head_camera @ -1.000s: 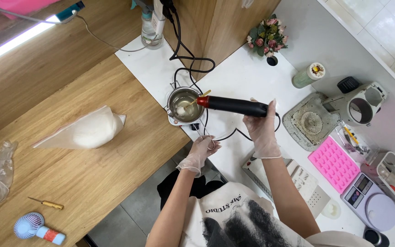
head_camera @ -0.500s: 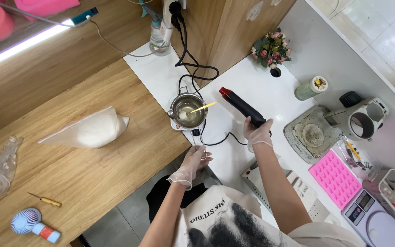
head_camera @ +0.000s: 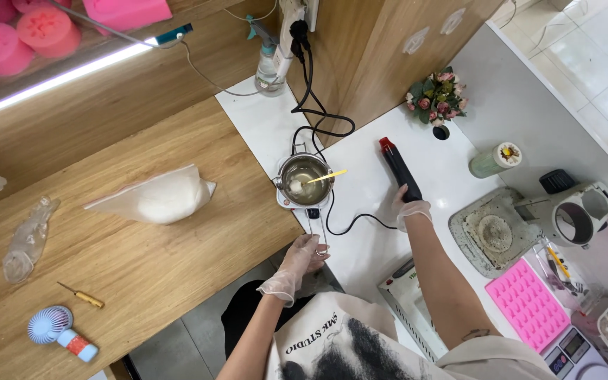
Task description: Melt wax using a heat gun and prepare a mold for candle making.
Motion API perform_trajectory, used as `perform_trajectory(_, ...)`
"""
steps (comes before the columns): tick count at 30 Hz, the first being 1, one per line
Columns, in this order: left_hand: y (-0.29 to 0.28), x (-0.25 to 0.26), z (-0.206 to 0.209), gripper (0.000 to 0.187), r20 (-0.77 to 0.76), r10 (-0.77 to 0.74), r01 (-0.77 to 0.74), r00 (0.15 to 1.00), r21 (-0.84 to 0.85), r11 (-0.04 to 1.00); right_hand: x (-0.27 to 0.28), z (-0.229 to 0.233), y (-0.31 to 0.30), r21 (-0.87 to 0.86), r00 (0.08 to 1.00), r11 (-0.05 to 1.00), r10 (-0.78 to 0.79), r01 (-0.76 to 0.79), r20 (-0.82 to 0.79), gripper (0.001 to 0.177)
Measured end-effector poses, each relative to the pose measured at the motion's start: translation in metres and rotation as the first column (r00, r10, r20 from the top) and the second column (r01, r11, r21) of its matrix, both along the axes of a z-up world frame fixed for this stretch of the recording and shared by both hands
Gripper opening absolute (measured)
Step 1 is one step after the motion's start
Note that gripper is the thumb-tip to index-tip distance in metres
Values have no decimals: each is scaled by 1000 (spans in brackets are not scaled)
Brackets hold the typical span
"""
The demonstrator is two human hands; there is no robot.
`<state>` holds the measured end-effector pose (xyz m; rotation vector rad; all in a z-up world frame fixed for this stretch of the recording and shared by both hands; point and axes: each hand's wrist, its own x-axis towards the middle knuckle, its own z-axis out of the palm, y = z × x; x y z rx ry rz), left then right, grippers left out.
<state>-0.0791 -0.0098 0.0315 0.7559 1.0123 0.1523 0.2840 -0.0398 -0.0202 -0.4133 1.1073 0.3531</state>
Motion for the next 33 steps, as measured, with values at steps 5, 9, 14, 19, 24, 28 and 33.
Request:
perform_trajectory(5,4,2,8,46,41,1,-1,999,-8,1000,44,-56,-5,103,996,990,-92,92,-7,41)
perform_trajectory(9,6,7,26,45,15,-24,24,1000,-22,999,19,2,-7,167,987,984,-40,66,-156,42)
perform_trajectory(14,6,13,16,41,-12,-4,4,1000,-9,1000,-19,59,-8,105,986,994,8,10,-164,44)
perform_trajectory(19,13,10,-24,37,-7,-29,30,1000,103,994,-48,52,-11,198,979,971,160,-133,-128,53)
perform_trajectory(24,27,-2,-37,39,-57,-102,113,993,274,955,-130,58,19,-450,269,378,919,-809,287,71)
perform_trajectory(28,34,-2,-47,43,-54,-92,100,994,158,982,-178,94,39,-694,-33,212,946,-688,322,66)
perform_trajectory(33,51,-14,-9,71,-56,-8,12,998,71,997,-187,72,34,-910,12,240,968,-338,250,45)
